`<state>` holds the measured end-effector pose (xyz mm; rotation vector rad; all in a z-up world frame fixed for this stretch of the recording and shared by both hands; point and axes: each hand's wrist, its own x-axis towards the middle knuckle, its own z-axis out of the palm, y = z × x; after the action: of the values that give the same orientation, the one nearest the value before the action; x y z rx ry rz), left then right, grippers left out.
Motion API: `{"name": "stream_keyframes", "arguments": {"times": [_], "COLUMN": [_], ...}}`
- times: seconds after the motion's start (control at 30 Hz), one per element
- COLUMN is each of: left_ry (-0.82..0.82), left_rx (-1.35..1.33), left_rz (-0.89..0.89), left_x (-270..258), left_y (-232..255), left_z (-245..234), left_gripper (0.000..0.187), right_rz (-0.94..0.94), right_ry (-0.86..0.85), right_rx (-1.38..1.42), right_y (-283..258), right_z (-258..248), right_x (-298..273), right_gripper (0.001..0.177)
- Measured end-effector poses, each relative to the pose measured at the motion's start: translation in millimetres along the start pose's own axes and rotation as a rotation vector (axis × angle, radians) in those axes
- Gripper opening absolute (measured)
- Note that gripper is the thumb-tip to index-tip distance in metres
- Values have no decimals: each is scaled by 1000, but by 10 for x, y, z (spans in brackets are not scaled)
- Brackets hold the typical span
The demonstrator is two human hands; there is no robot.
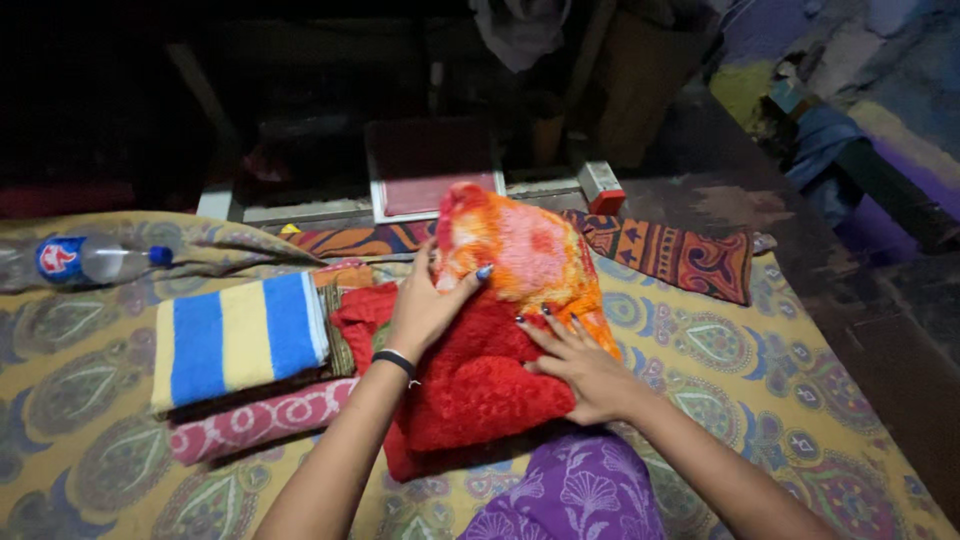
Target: The person folds a pink patterned textile and a red tie-dye towel on a patterned bedsheet, smoothing and aligning edges before stacking them. A plastic bottle is moved aside during the process.
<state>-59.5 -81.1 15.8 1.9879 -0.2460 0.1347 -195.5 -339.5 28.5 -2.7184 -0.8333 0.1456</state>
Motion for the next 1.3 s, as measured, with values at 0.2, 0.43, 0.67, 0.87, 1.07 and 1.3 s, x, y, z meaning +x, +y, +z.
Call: {"name": "stream_keyframes", "arguments": {"times": [0.2, 0.43, 0.67, 0.87, 1.07, 1.3], "left_ry": [94, -529, -408, -381, -41, 30], "left_rx": [91, -224, -299, -112, -591, -364], "left_rz": [-262, -935, 112, -287, -641, -135], "left_x": [-276, -795, -1115, -1062, -690, -1240], "left_y": [-73, -795, -1054, -1103, -1382, -1506], "left_z": [-526, -197, 347, 141, -36, 121], "left_gripper": [71, 77, 56, 41, 56, 52], "right_rz": [-6, 495, 549, 218, 192, -6], "right_ry": [284, 365, 856, 444, 847, 781], "right_rx": [190, 1039, -319, 126, 1281, 1777], "right_y": [305, 840, 861, 1134, 1174, 1192], "right_z": [52, -206, -346, 20, 322, 106], "right_x": [-265, 229, 1209, 1475, 718, 464], "right_gripper": [88, 84, 56, 38, 31, 36]}}
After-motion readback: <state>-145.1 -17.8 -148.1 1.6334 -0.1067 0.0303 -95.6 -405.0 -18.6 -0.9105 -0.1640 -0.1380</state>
